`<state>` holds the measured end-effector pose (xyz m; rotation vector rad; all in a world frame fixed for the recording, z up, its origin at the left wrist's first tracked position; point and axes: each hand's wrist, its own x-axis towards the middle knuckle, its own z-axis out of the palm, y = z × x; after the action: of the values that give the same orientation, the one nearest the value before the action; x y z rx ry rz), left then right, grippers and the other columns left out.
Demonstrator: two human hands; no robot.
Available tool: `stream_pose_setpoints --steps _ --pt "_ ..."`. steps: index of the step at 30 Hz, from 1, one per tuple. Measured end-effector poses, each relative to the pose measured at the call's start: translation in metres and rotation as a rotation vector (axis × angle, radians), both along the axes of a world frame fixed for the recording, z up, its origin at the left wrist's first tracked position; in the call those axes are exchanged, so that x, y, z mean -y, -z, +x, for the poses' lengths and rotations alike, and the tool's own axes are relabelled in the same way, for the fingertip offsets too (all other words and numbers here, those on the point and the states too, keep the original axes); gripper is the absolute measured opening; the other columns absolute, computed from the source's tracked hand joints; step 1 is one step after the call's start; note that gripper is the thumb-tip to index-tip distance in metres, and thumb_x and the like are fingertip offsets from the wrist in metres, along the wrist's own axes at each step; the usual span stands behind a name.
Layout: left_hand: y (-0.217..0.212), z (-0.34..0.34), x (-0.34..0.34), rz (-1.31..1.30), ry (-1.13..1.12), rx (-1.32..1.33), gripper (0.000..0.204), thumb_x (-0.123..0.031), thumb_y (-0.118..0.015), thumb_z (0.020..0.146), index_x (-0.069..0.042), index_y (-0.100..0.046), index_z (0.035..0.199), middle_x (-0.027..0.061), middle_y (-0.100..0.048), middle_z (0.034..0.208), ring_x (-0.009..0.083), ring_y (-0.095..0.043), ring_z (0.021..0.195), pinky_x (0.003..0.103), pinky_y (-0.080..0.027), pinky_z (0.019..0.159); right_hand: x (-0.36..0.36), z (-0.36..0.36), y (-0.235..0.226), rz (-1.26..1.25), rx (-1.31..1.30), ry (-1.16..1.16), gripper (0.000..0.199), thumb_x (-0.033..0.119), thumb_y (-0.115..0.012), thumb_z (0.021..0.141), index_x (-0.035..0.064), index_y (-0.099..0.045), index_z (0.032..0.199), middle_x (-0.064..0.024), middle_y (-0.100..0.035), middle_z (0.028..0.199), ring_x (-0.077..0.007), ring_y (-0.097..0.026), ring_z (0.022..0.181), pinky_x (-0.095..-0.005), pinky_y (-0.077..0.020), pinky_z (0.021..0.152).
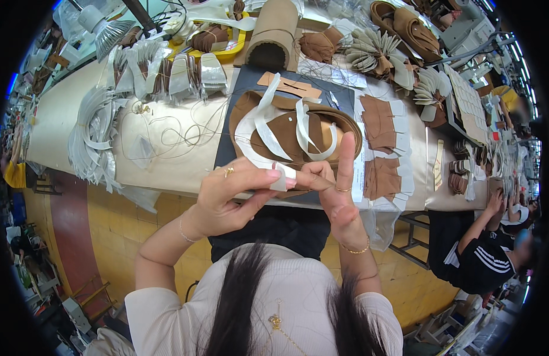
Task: The person cuts a white fabric strip with scissors, then wraps the strip around their fingers. They continue to handle and fold the white fabric while working at a table with brown leather pieces and sewing materials.
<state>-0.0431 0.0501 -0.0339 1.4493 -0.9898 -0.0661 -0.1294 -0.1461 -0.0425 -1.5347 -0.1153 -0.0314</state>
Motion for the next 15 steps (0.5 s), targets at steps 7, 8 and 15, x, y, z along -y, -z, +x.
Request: stream_pose_setpoints --steps 7,8,15 --pt "0.006 -0.015 0.001 -0.269 0.149 -0.662 0.079 0.008 -0.059 0.085 -0.007 -0.009 0.145 0.0222 -0.067 0.099 0.0271 -0.067 0.090 0.038 -0.053 0.084 0.006 0.004 0.003 0.021 0.095 0.004 0.107 0.086 -0.020 0.076 0.0178 0.021 0.148 -0.0131 -0.061 0.118 -0.0194 -0.047 0.102 -0.0374 -0.0370 0.094" --pt "0.005 -0.015 0.001 -0.318 0.153 -0.853 0.078 0.007 -0.058 0.086 -0.007 -0.009 0.145 0.0222 -0.067 0.099 0.0273 -0.068 0.089 0.038 -0.053 0.084 0.006 0.005 0.003 0.034 0.104 -0.014 0.106 0.085 -0.019 0.077 0.0179 0.021 0.148 -0.0132 -0.061 0.118 -0.0194 -0.047 0.102 -0.0374 -0.0369 0.093" --pt "-0.010 0.001 -0.003 0.201 0.010 -0.653 0.041 0.003 -0.066 0.082 0.002 -0.057 0.123 0.0123 -0.067 0.097 0.0166 -0.066 0.091 0.026 -0.053 0.079 0.004 0.007 0.004 0.074 0.147 -0.101 0.097 0.080 -0.016 0.082 0.0186 0.019 0.149 -0.0135 -0.059 0.121 -0.0195 -0.046 0.103 -0.0374 -0.0364 0.093"
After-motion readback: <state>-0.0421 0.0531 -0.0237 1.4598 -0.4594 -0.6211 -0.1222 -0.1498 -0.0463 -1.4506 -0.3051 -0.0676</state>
